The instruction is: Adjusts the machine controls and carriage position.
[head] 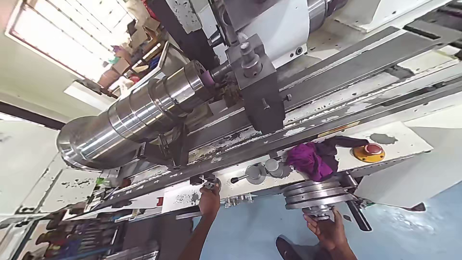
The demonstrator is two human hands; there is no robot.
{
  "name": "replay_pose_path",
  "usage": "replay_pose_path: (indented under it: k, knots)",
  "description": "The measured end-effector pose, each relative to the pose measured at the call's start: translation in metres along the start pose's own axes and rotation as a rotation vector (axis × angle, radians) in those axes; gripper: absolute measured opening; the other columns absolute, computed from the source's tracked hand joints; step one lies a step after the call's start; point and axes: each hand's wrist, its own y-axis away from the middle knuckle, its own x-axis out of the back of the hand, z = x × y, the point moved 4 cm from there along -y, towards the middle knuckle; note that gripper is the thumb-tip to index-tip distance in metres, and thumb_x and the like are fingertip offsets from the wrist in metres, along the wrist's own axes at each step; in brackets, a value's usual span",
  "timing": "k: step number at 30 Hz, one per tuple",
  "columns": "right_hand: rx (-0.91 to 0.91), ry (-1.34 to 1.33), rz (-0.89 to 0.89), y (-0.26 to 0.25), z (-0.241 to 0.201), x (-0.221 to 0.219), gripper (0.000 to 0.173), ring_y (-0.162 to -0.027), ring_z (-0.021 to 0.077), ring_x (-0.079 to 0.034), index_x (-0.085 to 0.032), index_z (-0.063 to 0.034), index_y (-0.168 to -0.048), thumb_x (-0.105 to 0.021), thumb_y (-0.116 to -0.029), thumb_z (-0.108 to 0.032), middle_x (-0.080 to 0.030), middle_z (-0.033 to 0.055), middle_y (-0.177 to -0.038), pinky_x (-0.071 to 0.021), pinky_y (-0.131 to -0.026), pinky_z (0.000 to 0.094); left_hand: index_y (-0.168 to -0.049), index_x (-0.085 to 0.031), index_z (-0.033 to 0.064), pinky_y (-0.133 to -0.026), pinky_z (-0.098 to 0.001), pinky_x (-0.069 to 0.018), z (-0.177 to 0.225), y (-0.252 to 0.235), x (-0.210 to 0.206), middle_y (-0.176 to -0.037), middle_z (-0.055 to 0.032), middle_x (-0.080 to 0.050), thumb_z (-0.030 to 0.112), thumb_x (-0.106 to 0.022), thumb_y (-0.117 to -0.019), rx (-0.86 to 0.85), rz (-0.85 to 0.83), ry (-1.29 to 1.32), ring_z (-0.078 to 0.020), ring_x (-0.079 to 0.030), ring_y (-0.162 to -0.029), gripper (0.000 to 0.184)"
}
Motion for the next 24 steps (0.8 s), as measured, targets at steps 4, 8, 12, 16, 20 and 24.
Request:
replay_pose_path:
  k: [4, 8, 12, 16, 20, 24]
  knots:
    - [0.576, 0.380, 0.379, 0.014, -0.009, 0.001, 0.060, -0.102, 0.0284, -0.064, -0.038, 0.0046, -0.148, -0.052, -0.1068, -0.037, -0.058, 0.0268, -0.128, -0.0557, -0.084, 0.0442, -0.144, -0.042, -0.0033, -0.093, -0.0555, -0.0559, -0.005, -0.002, 0.005, -0.116, -0.0234, -0.070, 0.057, -0.045, -0.1047, -0.034, -0.023, -0.048, -0.0380, -0.070, -0.110, 0.072]
    - [1.036, 0.855, 0.280, 0.013, 0.000, -0.006, 0.115, -0.130, 0.0422, -0.052, -0.028, 0.0106, -0.153, -0.086, -0.0666, -0.038, -0.043, 0.0382, -0.146, -0.0459, -0.107, 0.0506, -0.143, -0.044, -0.0017, -0.092, -0.0561, -0.0557, -0.009, -0.006, 0.006, -0.115, -0.0219, -0.071, 0.058, -0.044, -0.1045, -0.067, -0.016, -0.100, -0.0380, -0.070, -0.110, 0.071]
    - [1.038, 0.874, 0.306, 0.015, 0.001, -0.009, 0.114, -0.118, 0.0395, -0.059, -0.034, 0.0080, -0.151, -0.090, -0.0609, -0.034, -0.052, 0.0358, -0.136, -0.0518, -0.097, 0.0514, -0.143, -0.044, -0.0017, -0.092, -0.0564, -0.0555, -0.012, -0.006, 0.009, -0.115, -0.0222, -0.071, 0.059, -0.043, -0.1043, -0.092, -0.018, -0.146, -0.0387, -0.070, -0.109, 0.072]
    - [1.032, 0.867, 0.308, 0.016, 0.000, -0.009, 0.112, -0.115, 0.0385, -0.062, -0.036, 0.0079, -0.151, -0.090, -0.0621, -0.034, -0.053, 0.0354, -0.136, -0.0535, -0.095, 0.0512, -0.143, -0.044, -0.0025, -0.091, -0.0552, -0.0561, -0.012, -0.005, 0.010, -0.114, -0.0222, -0.071, 0.059, -0.043, -0.1043, -0.105, -0.020, -0.160, -0.0385, -0.071, -0.108, 0.073]
    - [1.019, 0.848, 0.297, 0.015, 0.001, -0.007, 0.111, -0.114, 0.0361, -0.062, -0.035, 0.0063, -0.151, -0.089, -0.0622, -0.034, -0.053, 0.0333, -0.136, -0.0544, -0.092, 0.0494, -0.141, -0.045, -0.0022, -0.090, -0.0557, -0.0563, -0.012, -0.005, 0.009, -0.112, -0.0221, -0.071, 0.059, -0.042, -0.1040, -0.108, -0.003, -0.168, -0.0380, -0.071, -0.107, 0.072]
    - [1.016, 0.853, 0.297, 0.018, 0.000, -0.008, 0.111, -0.112, 0.0357, -0.062, -0.035, 0.0063, -0.151, -0.089, -0.0627, -0.035, -0.052, 0.0344, -0.137, -0.0541, -0.091, 0.0487, -0.140, -0.047, -0.0017, -0.090, -0.0558, -0.0562, -0.013, -0.006, 0.008, -0.111, -0.0218, -0.072, 0.059, -0.043, -0.1039, -0.102, 0.007, -0.165, -0.0383, -0.071, -0.106, 0.071]
